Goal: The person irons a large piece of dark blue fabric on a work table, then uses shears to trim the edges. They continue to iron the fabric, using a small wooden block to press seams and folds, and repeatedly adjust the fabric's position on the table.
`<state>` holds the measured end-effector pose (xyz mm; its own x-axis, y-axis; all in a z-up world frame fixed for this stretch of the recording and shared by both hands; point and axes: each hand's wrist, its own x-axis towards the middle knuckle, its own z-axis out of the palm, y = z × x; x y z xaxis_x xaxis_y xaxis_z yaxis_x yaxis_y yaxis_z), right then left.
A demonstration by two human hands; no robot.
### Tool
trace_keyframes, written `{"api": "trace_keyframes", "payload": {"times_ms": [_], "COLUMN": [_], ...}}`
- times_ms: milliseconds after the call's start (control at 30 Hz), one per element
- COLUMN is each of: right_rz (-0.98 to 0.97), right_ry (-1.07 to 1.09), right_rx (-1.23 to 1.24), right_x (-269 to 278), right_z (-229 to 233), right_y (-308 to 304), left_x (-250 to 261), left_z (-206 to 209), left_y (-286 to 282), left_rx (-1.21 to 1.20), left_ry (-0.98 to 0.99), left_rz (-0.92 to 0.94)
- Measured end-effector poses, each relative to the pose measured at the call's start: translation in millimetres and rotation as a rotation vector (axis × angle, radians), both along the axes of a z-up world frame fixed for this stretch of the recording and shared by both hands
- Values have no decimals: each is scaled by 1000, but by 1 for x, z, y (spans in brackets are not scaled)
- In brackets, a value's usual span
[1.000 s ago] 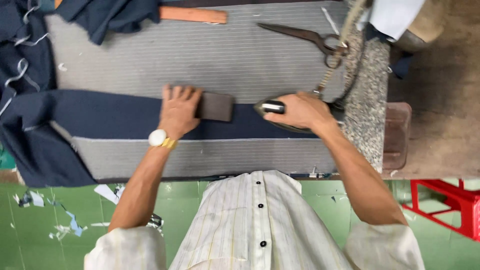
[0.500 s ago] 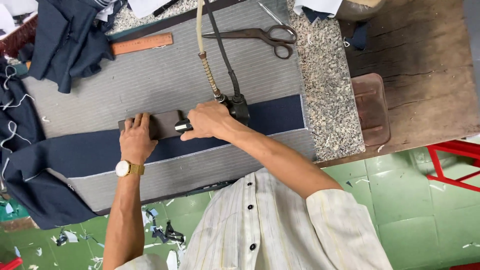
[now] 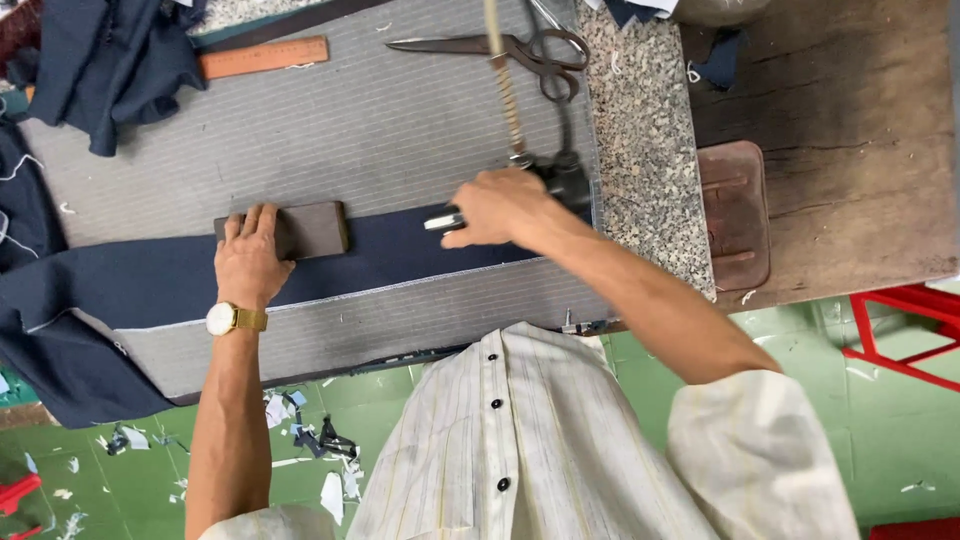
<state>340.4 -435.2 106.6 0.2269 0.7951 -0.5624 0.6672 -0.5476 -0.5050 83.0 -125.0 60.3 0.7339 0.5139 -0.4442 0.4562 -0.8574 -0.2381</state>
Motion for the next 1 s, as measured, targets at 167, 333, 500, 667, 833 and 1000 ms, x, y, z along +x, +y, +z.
{"api": "trace_keyframes", "payload": {"times_ms": [167, 333, 500, 667, 833, 1000], "right_rz": [-133, -252, -290, -331, -363, -333], "right_ry": [2, -15, -30, -31, -15, -30], "right_rx": [-36, -93, -79, -60, -73, -97], "right_x": [36, 56, 67, 65, 64, 63], "right_z": [18, 23, 31, 42, 40, 47], "right_y": [-52, -86, -103, -111, -109, -106], "left_x": [1, 4, 2, -5, -5, -4], "left_z": [-4, -2, -2, -11, -7, -3], "left_y": [6, 4, 4, 11, 8, 4], "left_rx": [-20, 11, 23, 37, 33, 13], "left_ry": [3, 23, 26, 1, -35, -104], "left_rz": [-26, -29, -40, -59, -61, -87]}}
